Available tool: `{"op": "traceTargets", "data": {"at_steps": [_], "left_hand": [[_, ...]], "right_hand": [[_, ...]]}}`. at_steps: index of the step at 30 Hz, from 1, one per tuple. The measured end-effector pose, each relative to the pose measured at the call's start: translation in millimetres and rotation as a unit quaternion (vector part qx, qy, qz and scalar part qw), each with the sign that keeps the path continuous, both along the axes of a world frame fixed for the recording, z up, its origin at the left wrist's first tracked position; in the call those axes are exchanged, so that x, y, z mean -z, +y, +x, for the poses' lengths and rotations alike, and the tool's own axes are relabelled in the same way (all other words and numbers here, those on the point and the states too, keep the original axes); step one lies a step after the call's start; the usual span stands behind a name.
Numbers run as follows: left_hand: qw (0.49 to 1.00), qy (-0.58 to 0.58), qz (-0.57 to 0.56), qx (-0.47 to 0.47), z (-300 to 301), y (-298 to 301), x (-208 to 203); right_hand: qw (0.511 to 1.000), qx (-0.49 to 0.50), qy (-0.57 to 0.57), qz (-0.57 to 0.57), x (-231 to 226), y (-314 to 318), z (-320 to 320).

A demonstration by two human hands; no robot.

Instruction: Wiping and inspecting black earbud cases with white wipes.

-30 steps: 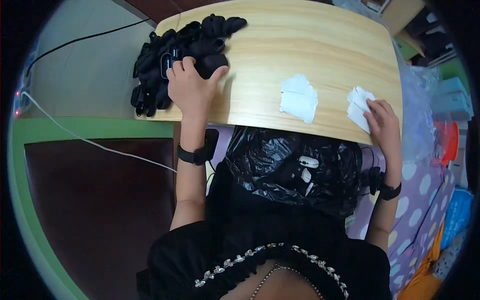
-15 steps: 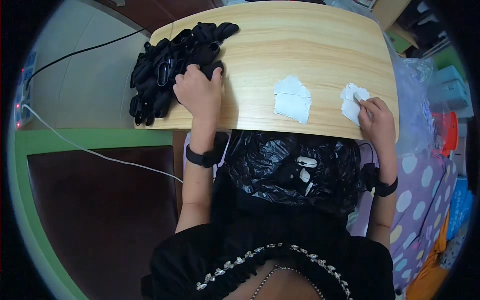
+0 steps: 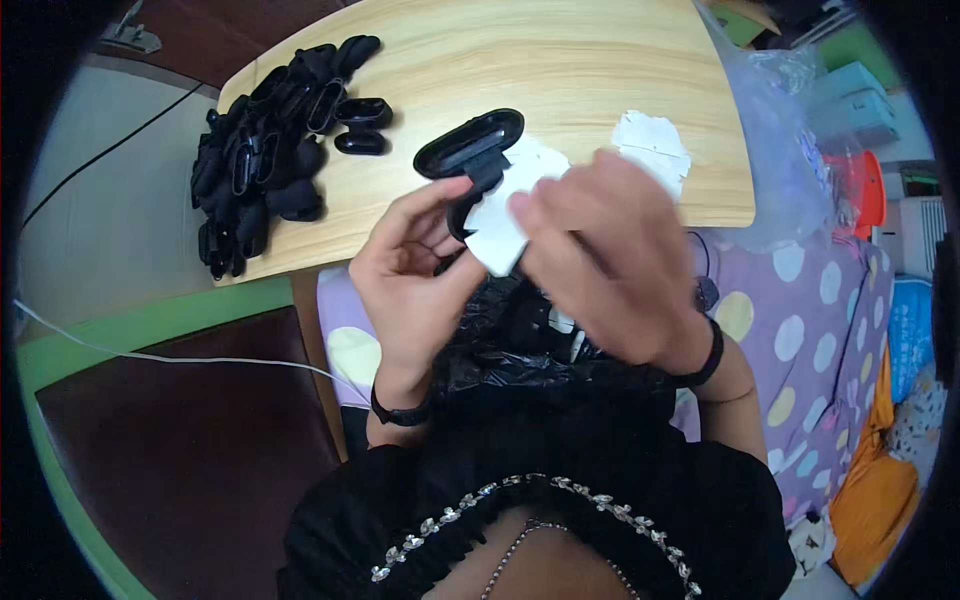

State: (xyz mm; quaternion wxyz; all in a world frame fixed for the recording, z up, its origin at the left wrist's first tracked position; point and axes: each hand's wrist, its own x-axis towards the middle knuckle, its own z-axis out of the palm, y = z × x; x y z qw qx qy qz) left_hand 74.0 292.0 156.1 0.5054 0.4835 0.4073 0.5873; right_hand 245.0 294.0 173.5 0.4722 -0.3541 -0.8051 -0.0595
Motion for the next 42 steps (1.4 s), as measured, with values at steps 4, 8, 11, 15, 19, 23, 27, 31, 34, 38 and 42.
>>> {"op": "traceTargets", "data": {"at_steps": [4,8,11,15,19,23,27,31,34,38,42], "left_hand": [[0.999,0.008,0.037,0.028,1,-4,11],[0.999,0.017,0.047,-0.004,1,-6,18],[0.999,0.021,0.044,-0.012,1,-8,22],[0.998,0.041,0.038,-0.037,0,-9,25],[0.998,0.034,0.041,-0.043,-1,-9,29],[0.997,0.032,0.05,-0.046,-1,-9,31],[0.996,0.067,0.028,-0.055,-5,-8,39],[0.993,0.078,0.017,-0.088,-18,-9,41],[0.995,0.056,-0.013,-0.085,-39,-13,39],[0.995,-0.023,-0.084,-0.051,-55,-14,44],[0.98,-0.125,-0.133,-0.074,-57,-13,47]], "right_hand": [[0.997,0.002,-0.071,-0.019,17,-12,-8],[0.991,0.026,-0.1,-0.083,14,-21,-13],[0.985,0.057,-0.117,-0.117,14,-22,-21],[0.985,0.032,-0.034,-0.169,24,-20,-28],[0.983,0.031,-0.054,-0.174,30,-21,-29],[0.988,0.066,-0.077,-0.113,31,-21,-31],[0.975,0.088,-0.076,-0.187,26,-24,-31],[0.959,-0.014,-0.089,-0.268,22,-12,-24],[0.868,-0.115,0.196,-0.442,29,26,-14],[0.959,-0.03,-0.04,-0.278,76,93,-6],[0.93,-0.039,-0.147,-0.335,77,114,-5]]}}
